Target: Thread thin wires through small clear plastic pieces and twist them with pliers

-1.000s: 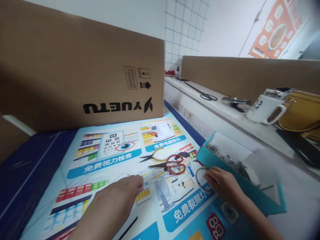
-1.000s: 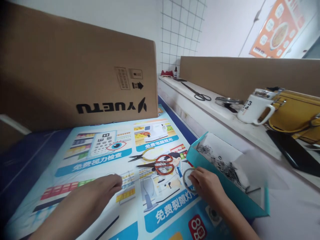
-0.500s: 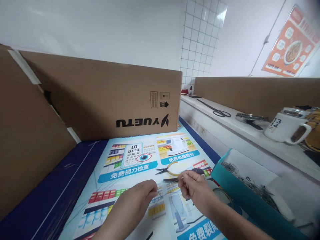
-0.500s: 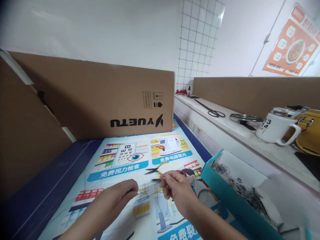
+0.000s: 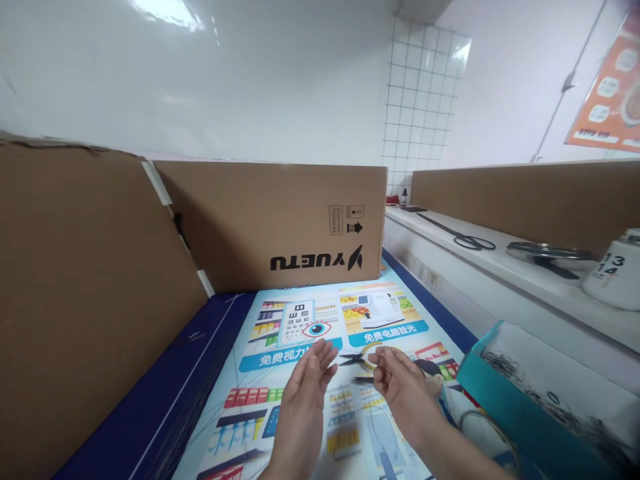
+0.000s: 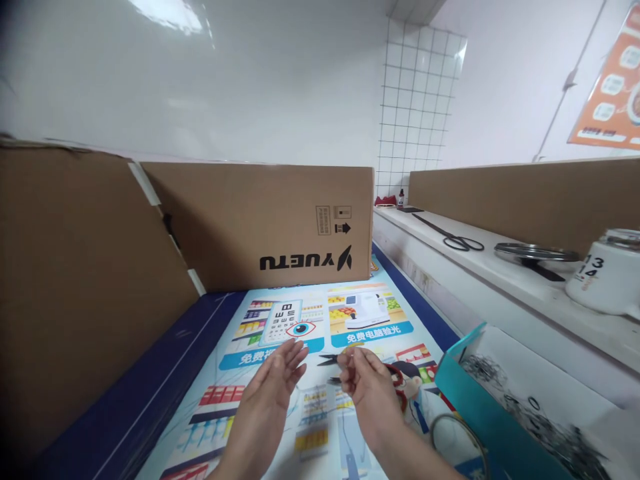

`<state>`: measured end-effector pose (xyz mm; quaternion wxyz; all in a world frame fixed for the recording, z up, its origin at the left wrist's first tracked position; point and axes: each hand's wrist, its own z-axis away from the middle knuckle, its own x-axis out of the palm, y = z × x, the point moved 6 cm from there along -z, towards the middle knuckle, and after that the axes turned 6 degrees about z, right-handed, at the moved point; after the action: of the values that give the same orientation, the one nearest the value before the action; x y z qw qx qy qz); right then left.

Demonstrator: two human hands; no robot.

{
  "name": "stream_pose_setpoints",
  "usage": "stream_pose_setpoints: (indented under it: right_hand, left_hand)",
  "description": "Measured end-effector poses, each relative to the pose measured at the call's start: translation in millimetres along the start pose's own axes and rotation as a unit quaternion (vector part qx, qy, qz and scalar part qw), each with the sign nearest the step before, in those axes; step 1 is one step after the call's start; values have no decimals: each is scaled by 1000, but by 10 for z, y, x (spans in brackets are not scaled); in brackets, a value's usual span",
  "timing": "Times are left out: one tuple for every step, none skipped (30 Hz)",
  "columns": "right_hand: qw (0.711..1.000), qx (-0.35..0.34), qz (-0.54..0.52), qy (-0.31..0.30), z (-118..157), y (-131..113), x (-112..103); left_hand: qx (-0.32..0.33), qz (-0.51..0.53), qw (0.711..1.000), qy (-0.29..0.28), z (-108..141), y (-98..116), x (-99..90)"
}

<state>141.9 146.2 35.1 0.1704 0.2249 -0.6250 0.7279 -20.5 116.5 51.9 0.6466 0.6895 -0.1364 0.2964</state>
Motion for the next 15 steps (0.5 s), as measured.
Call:
stream_pose_setpoints:
  right_hand:
    - [1000,7,-3,1,1,51,-20]
    - [1000,18,-6,3,1,103,-42]
    - [1000,28,-8,7,0,153,-63]
    - [999,39,-10,8,-1,199,-79]
    - [999,49,-12,6,-2,236,-89]
    - [998,56,-12,3,-2,261,-94]
    - [998,60,-11,-3,-2,274,-94]
    - [998,61,-9,-8,-2,274,-92]
    - [998,59,-6,-13,-2,263,-90]
    - [998,56,-3,-16,-1,245,-88]
    - [998,52,-3,-19,-1,225,-85]
    - [998,50,-3,-22,0,208,-81]
    - [998,49,-4,-26,-1,195,-76]
    - [998,48,-6,-30,-1,188,-69]
    - [998,47,-9,-36,-1,186,-59]
  left_hand:
    - [0,21,1000,-1,20,-1,24]
    - [3,38,999,5,34,4,34]
    - [6,53,999,11,42,10,35]
    - [9,67,998,19,43,14,30]
    - [12,82,996,25,39,16,21]
    - [13,98,995,28,30,14,11]
    - [13,114,993,32,17,8,-1]
    - [14,128,991,37,4,1,-16]
    - [16,139,989,42,-10,-6,-33]
    - [20,148,988,48,-23,-13,-51]
    - [23,155,986,53,-35,-20,-69]
    - [25,163,985,58,-46,-26,-87]
    - [27,172,983,61,-56,-32,-104]
    - [27,180,981,64,-65,-38,-119]
    - [26,188,980,65,-75,-42,-132]
